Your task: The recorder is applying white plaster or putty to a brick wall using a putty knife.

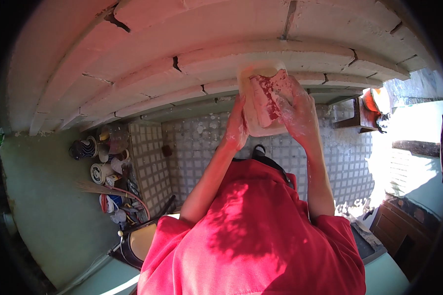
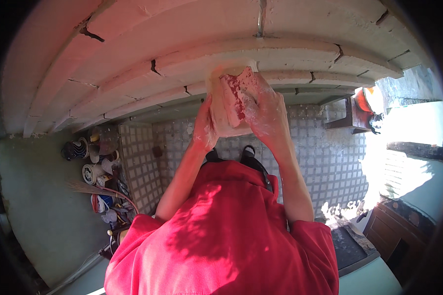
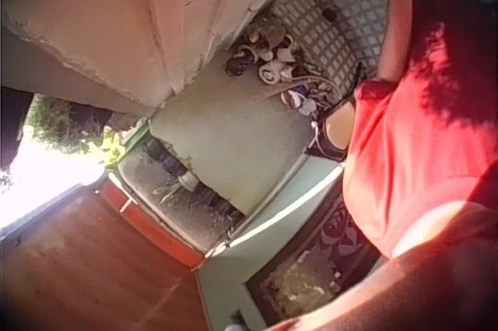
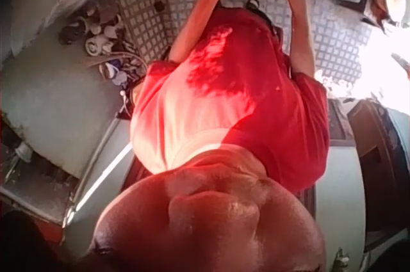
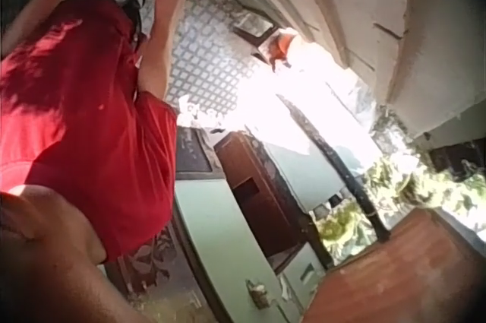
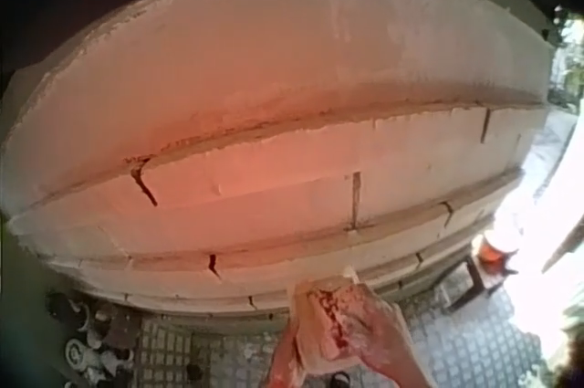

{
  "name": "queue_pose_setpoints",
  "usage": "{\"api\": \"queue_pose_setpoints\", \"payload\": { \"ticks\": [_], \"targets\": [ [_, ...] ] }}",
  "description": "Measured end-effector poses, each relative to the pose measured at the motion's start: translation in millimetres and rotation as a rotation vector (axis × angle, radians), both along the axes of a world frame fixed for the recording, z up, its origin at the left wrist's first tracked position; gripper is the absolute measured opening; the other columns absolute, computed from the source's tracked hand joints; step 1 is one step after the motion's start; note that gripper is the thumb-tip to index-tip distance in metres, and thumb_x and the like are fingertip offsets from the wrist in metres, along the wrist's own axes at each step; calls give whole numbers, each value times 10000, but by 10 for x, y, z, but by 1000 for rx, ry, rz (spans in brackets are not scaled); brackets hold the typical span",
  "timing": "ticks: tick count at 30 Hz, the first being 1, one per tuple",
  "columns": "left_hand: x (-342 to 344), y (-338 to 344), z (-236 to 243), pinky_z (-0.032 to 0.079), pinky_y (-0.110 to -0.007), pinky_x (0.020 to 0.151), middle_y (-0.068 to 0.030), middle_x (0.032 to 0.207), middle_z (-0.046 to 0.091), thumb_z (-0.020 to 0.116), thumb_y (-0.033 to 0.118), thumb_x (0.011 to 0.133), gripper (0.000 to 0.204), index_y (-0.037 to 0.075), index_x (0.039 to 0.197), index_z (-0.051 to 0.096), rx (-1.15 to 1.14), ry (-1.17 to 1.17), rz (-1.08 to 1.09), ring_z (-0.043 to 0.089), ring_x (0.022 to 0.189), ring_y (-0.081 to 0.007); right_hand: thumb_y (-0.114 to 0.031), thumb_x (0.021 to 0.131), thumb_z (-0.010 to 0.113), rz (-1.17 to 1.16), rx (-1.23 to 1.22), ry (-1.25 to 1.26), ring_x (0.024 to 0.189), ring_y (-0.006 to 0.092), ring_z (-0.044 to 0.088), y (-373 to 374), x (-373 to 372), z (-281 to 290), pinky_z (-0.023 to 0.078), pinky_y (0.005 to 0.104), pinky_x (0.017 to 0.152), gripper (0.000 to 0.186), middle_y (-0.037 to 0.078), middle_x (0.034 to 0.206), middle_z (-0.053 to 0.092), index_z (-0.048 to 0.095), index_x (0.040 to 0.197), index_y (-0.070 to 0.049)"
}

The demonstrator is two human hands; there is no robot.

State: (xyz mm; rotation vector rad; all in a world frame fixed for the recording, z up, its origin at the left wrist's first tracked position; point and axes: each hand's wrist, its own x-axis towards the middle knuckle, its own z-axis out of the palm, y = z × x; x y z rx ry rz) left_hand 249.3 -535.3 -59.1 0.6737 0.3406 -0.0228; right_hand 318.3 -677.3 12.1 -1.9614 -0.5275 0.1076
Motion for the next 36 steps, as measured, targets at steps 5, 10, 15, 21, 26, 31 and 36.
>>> {"api": "queue_pose_setpoints", "payload": {
  "ticks": [5, 10, 15, 21, 26, 31, 36],
  "targets": [
    [13, -156, -67, 344, -335, 1058, -28, 1387, 419, 394, 412, 981, 525, 146, 1423, 293, 6, 3, -37, 428, 1259, -162, -111, 814, 531, 25, 60, 123, 857, 434, 591, -131, 45, -90, 486, 395, 715, 386, 250, 928, 623, 497, 1178, 11],
    [-4, -268, -90, 340, -327, 1055, -20, 1388, 413, 396, 420, 980, 518, 152, 1413, 305, 43, 86, -29, 420, 1261, -156, -88, 821, 539, 52, 199, 278, 769, 300, 653, -245, 45, -160, 500, 350, 692, 392, 203, 890, 647, 491, 1190, 32],
    [15, -366, -110, 330, -318, 1056, -13, 1365, 426, 424, 416, 973, 506, 150, 1391, 322, 54, 90, -16, 417, 1256, -145, -90, 837, 556, 71, 339, 332, 667, 146, 601, -353, 109, -373, 487, 294, 571, 405, 116, 880, 650, 496, 1219, 33],
    [4, -473, -118, 334, -322, 1053, -14, 1334, 440, 440, 412, 968, 478, 141, 1350, 347, 95, 95, -23, 433, 1234, -145, -45, 853, 545, 62, 400, 556, 728, 88, 576, -528, 138, -353, 480, 264, 592, 378, 65, 970, 637, 513, 1225, 13],
    [-7, -533, -73, 379, -328, 1020, -26, 1317, 460, 431, 443, 965, 500, 135, 1353, 364, 58, 120, -22, 461, 1208, -148, -45, 861, 552, 14, 615, 477, 825, 75, 564, -620, 139, -400, 485, 246, 693, 396, 55, 1032, 618, 492, 1249, 11],
    [42, -526, 36, 410, -334, 992, -27, 1301, 478, 441, 480, 951, 539, 134, 1359, 370, 33, 89, -38, 490, 1176, -151, -55, 872, 547, -53, 451, 464, 920, 93, 558, -718, 140, -178, 471, 274, 817, 382, 75, 1065, 620, 489, 1242, 22],
    [85, -474, 75, 424, -367, 988, -61, 1254, 534, 448, 424, 960, 537, 67, 1359, 400, -1, 107, -19, 538, 1123, -178, -79, 887, 549, -94, 311, 177, 781, 112, 593, -688, 54, -2, 502, 280, 720, 330, 80, 973, 660, 520, 1204, 9]
  ]
}}
